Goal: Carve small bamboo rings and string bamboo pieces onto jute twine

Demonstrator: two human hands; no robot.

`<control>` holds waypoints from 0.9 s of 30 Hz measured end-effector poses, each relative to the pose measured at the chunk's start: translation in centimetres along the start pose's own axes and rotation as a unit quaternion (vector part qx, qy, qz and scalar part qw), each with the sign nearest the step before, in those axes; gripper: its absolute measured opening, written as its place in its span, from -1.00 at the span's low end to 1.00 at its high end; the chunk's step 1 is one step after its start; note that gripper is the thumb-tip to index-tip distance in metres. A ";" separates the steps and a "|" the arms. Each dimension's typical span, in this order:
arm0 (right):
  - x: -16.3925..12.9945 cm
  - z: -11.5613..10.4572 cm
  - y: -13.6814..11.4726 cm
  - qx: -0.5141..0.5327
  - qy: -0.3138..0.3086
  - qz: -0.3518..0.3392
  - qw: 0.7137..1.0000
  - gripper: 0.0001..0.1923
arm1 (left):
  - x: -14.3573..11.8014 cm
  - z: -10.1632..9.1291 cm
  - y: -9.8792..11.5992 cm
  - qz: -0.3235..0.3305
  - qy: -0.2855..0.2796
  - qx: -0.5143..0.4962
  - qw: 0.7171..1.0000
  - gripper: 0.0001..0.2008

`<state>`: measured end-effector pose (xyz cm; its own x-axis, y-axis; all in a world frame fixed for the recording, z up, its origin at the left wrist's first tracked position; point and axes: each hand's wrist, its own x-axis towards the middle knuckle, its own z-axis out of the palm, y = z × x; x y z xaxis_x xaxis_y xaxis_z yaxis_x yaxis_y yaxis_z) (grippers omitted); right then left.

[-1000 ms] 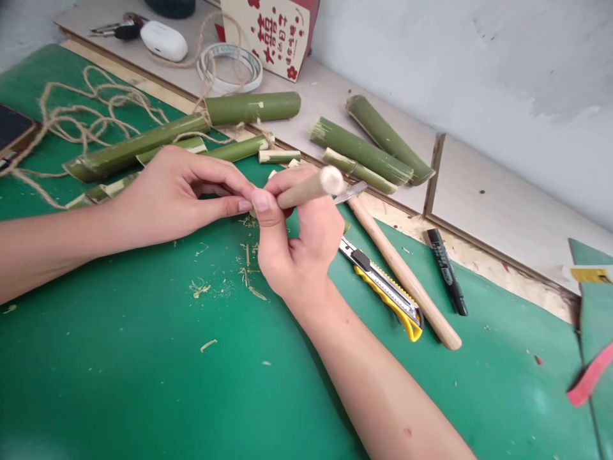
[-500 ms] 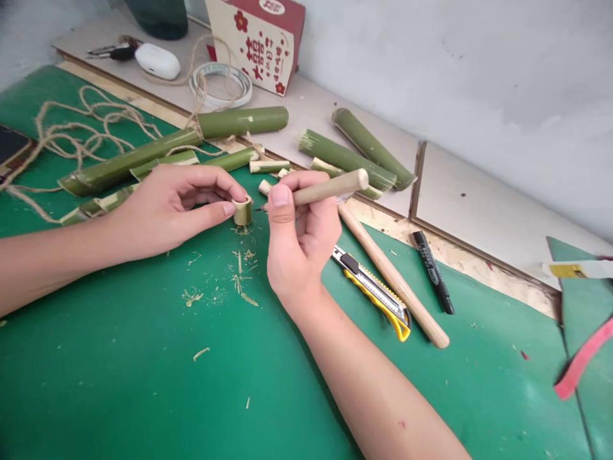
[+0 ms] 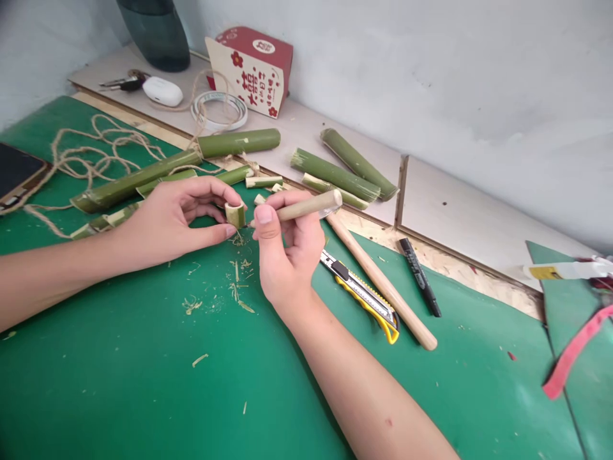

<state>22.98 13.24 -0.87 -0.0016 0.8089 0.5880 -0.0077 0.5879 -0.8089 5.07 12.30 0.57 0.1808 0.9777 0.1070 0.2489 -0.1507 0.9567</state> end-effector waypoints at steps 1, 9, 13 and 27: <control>0.0 0.0 -0.1 0.007 -0.007 0.001 1.000 -0.81 | 0.0 0.0 0.0 0.000 -0.002 0.001 1.000 -0.69; -0.4 0.0 0.2 0.012 -0.054 0.023 0.998 -0.85 | 0.0 0.1 0.3 -0.004 -0.007 0.004 1.000 -0.71; -0.5 -0.1 0.4 -0.022 -0.062 0.046 0.997 -0.85 | 0.0 0.1 0.5 0.000 -0.022 0.032 0.999 -0.79; -0.3 -0.1 -0.7 -0.022 -0.027 0.063 0.997 -0.81 | 0.0 0.1 -0.4 0.011 -0.011 -0.022 1.000 -0.69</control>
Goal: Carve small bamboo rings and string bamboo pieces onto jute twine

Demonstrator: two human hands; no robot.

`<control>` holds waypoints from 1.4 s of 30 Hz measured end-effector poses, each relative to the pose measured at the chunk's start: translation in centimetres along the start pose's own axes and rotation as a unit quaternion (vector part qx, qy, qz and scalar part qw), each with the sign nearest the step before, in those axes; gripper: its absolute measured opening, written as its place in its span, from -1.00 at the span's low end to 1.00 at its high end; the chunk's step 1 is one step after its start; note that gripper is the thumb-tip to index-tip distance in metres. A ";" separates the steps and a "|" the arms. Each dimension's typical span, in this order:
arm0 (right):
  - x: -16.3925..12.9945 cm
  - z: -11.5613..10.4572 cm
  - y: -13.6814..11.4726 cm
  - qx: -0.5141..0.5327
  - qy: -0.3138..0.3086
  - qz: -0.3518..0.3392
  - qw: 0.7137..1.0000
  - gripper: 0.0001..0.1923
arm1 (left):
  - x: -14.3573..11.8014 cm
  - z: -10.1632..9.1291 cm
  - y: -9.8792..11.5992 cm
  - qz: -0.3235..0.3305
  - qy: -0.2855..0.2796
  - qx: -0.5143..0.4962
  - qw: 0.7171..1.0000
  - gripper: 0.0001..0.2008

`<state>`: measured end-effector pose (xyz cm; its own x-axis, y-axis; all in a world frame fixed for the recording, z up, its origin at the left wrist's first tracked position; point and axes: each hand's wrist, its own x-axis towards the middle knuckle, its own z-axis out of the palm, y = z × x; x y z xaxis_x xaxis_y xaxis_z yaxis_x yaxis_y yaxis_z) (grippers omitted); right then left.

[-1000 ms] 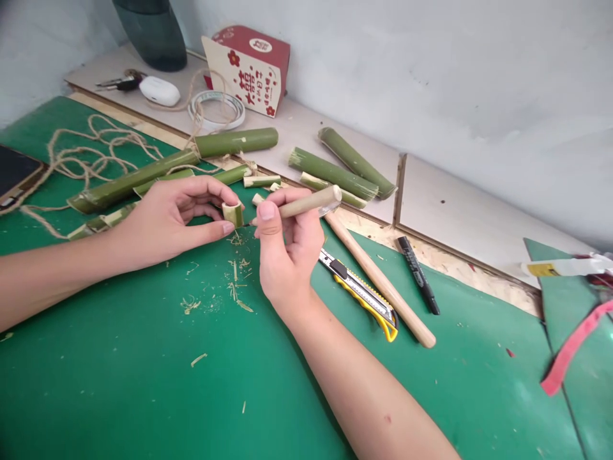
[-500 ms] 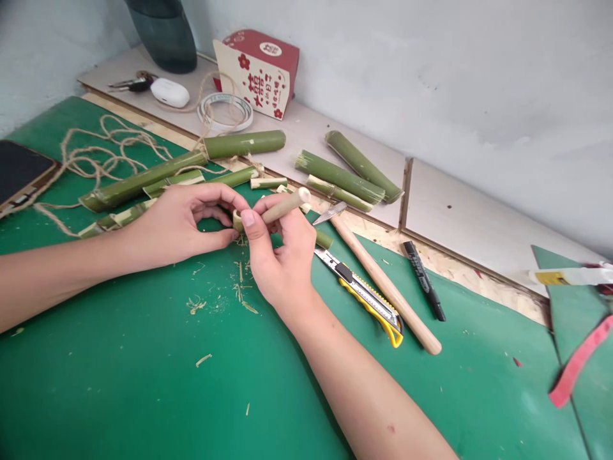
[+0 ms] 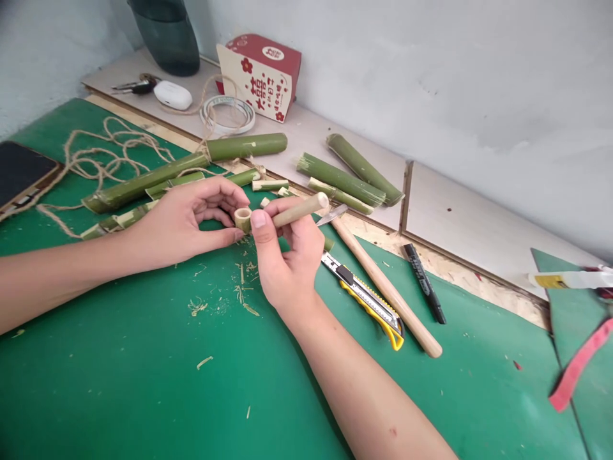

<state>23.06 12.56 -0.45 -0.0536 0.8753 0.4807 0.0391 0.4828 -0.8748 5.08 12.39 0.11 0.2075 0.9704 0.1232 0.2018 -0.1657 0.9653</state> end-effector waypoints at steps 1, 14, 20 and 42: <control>0.0 0.0 0.0 0.002 -0.002 0.000 1.000 -0.80 | 0.0 0.0 -0.1 -0.002 0.001 -0.003 1.000 -0.67; 0.4 0.3 0.0 0.032 0.045 -0.071 0.996 -0.88 | -0.1 -0.1 0.1 -0.005 -0.012 0.025 1.000 -0.75; 0.3 0.2 0.2 0.026 0.015 -0.061 0.998 -0.89 | 0.0 -0.2 0.1 0.025 -0.013 0.028 0.999 -0.81; -0.1 -0.1 0.8 -0.014 -0.014 0.000 1.000 -0.85 | 0.0 -0.2 0.2 0.003 -0.012 0.034 0.999 -0.74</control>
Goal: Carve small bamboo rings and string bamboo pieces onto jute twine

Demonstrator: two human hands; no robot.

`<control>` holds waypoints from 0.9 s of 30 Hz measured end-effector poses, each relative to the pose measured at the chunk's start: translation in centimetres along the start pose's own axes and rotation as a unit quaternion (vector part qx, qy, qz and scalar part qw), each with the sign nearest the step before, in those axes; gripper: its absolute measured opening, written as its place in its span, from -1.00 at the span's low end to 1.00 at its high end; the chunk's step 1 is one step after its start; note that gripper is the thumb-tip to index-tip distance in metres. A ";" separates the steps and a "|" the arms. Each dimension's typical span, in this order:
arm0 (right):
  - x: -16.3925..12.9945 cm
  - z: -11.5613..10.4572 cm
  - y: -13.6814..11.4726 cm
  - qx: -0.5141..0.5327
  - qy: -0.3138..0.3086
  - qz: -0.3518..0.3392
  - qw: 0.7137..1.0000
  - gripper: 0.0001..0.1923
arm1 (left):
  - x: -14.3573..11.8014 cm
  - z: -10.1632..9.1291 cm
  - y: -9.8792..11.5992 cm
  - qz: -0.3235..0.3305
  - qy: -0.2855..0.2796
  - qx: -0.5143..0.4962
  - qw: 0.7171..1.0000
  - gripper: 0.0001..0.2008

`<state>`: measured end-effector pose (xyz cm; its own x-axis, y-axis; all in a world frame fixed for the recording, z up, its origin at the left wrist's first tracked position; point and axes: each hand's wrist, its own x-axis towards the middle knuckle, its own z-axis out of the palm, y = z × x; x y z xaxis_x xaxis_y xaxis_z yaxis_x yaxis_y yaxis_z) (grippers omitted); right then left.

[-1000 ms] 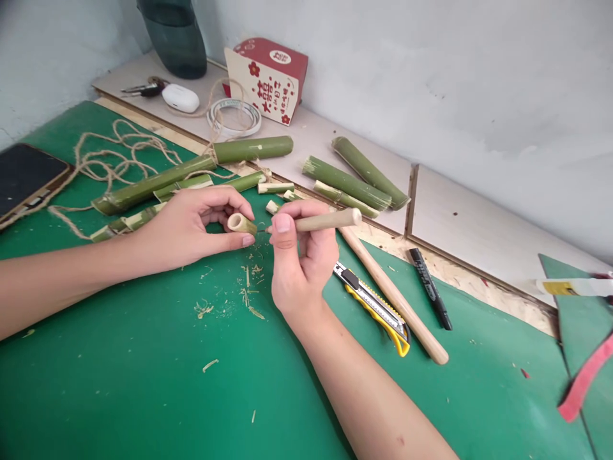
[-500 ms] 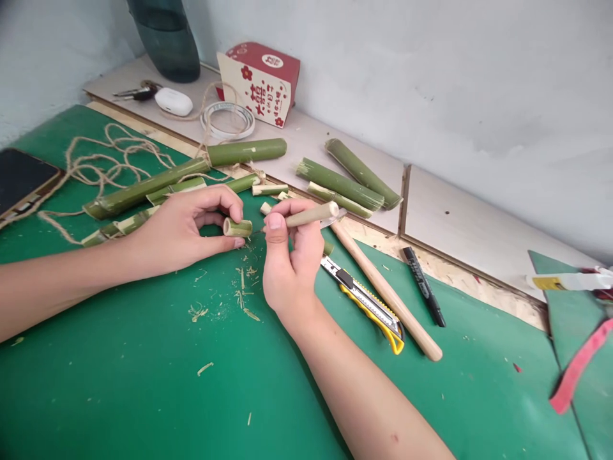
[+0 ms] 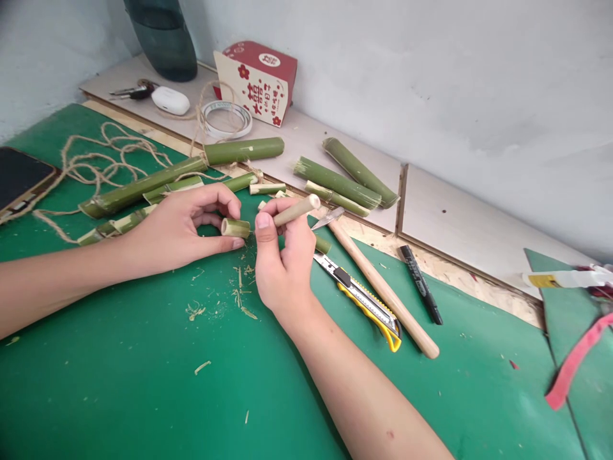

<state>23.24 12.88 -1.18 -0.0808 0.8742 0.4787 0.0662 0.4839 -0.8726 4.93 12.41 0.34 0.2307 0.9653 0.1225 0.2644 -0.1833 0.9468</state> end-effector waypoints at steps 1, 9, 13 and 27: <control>0.0 0.0 0.0 0.001 0.008 -0.005 1.000 -0.86 | 0.0 0.0 0.0 -0.002 0.001 -0.002 1.000 -0.73; 0.1 0.3 -0.4 0.061 0.036 -0.086 0.994 -0.90 | -0.1 0.0 0.0 0.002 0.013 0.030 0.999 -0.70; 0.1 0.1 -0.1 0.043 0.012 -0.041 0.998 -0.91 | -0.1 -0.1 -0.1 -0.005 -0.001 0.022 1.000 -0.72; 0.6 0.2 -0.6 0.076 0.064 0.022 0.995 -0.87 | -0.2 -0.1 0.1 0.023 -0.007 0.038 0.999 -0.63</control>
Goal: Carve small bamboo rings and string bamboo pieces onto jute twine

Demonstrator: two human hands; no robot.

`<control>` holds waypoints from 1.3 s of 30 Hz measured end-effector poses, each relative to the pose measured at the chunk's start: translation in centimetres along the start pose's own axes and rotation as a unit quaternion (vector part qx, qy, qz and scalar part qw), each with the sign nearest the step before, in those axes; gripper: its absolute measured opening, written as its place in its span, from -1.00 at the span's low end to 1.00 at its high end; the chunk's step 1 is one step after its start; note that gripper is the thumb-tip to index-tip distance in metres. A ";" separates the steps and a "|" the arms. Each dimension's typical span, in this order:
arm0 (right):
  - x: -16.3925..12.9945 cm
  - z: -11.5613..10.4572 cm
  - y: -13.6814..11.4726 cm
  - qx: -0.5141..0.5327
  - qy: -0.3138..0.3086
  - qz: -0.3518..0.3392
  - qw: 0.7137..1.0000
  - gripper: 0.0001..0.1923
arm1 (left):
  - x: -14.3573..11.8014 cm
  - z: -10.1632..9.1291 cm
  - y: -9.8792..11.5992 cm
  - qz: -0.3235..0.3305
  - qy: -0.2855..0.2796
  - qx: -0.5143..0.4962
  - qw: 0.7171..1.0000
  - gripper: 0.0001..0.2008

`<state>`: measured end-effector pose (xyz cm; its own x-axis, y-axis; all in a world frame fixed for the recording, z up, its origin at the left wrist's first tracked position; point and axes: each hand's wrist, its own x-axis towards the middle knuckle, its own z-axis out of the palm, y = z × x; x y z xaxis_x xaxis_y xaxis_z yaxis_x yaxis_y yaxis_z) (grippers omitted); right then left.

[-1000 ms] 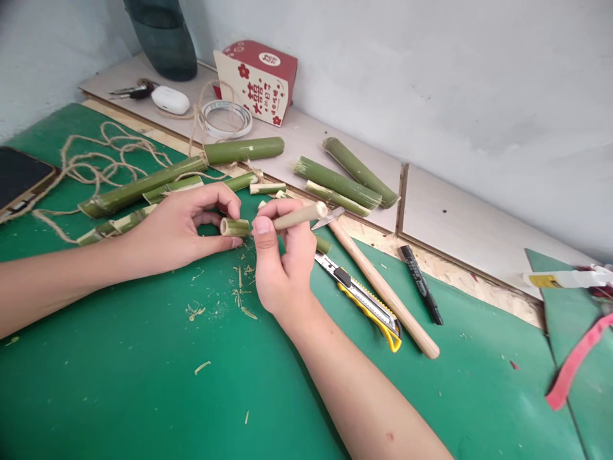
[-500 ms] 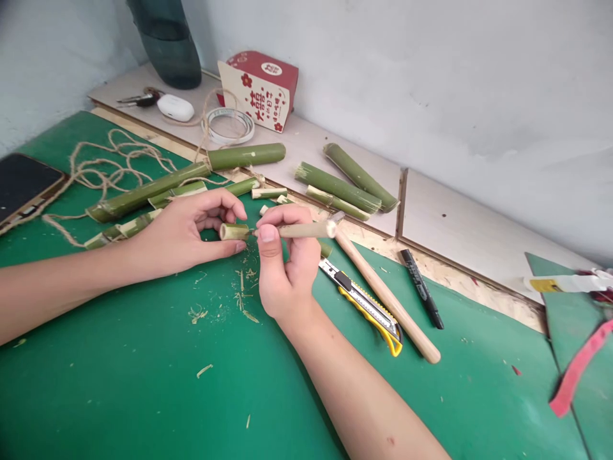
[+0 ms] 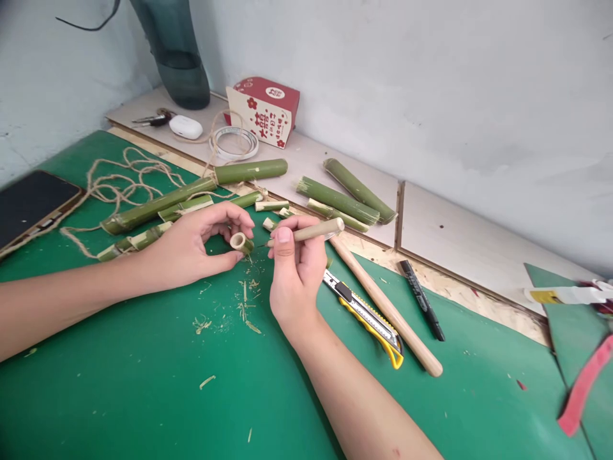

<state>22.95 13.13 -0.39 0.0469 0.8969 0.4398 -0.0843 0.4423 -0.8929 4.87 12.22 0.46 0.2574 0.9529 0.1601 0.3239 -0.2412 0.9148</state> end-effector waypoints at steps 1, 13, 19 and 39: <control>0.0 0.0 0.0 0.011 0.003 0.006 1.000 -0.87 | 0.0 0.0 0.0 0.001 -0.003 0.008 1.000 -0.64; -0.1 -0.3 -0.3 0.015 -0.036 0.018 0.999 -0.67 | 0.1 -0.2 0.2 -0.017 -0.012 0.020 1.000 -0.81; -0.3 -0.2 -0.3 -0.027 -0.014 -0.035 0.999 -0.67 | 0.1 -0.2 0.2 -0.011 -0.014 0.006 1.000 -0.86; -0.5 -0.6 -0.1 -0.061 -0.017 -0.055 0.996 -0.74 | 0.3 -0.1 0.9 -0.032 -0.012 0.022 0.999 -0.87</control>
<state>23.55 12.62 -0.56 0.0154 0.8439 0.5363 0.0421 0.5354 -0.8436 5.13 12.31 1.33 0.2559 0.9622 0.0932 0.3796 -0.1887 0.9057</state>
